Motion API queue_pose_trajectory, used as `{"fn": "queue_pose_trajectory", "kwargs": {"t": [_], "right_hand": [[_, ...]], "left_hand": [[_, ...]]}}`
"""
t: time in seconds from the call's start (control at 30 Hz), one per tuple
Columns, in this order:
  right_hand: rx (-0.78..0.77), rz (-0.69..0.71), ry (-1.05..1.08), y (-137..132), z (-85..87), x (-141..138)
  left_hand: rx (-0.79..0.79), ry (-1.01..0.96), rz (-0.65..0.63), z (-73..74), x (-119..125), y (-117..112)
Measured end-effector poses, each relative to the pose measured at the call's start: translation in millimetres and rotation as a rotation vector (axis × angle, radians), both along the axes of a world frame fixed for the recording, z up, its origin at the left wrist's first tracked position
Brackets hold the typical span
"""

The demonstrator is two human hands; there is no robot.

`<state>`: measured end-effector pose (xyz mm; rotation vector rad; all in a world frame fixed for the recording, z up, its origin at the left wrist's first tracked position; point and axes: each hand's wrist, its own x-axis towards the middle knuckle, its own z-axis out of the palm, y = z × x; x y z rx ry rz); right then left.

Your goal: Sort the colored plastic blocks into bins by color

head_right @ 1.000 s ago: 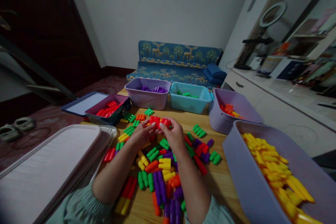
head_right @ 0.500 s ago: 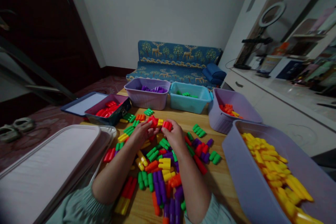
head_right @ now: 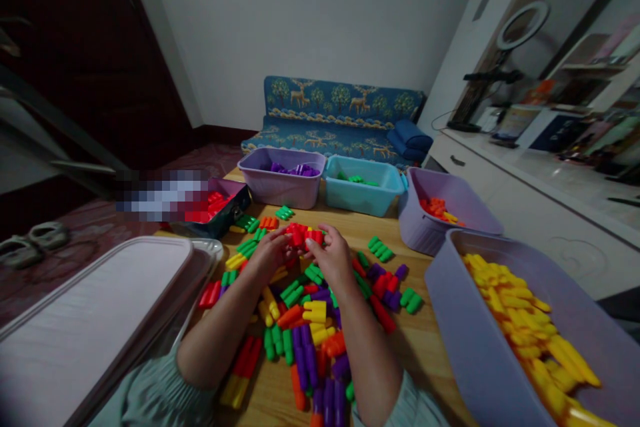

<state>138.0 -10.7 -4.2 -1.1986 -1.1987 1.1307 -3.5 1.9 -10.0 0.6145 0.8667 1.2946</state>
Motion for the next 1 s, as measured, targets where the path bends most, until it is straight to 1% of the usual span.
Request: {"fn": "queue_pose_trajectory", "kwargs": {"t": [0.13, 0.37, 0.5, 0.57, 0.67, 0.83, 1.0], "right_hand": [[0.011, 0.008, -0.023, -1, 0.1, -1], [-0.009, -0.045, -0.082, 1, -3.2, 2], [0.002, 0.0, -0.138, 1, -5.8, 4], [0.004, 0.012, -0.15, 1, -6.0, 5], [0.011, -0.005, -0.149, 0, -3.1, 4], [0.054, -0.057, -0.118, -1, 4.4, 2], [0.067, -0.057, -0.097, -2, 4.7, 2]], "left_hand": [[-0.015, 0.037, -0.004, 2.4, -1, -1], [0.009, 0.078, -0.046, 2.3, -3, -3], [0.001, 0.105, -0.084, 2.8, -2, -3], [0.01, 0.13, -0.083, 3.1, -2, -3], [0.019, 0.158, -0.093, 2.0, -3, -3], [0.023, 0.164, -0.153, -0.7, -3, -1], [0.039, 0.102, -0.167, 3.5, -2, -5]]}}
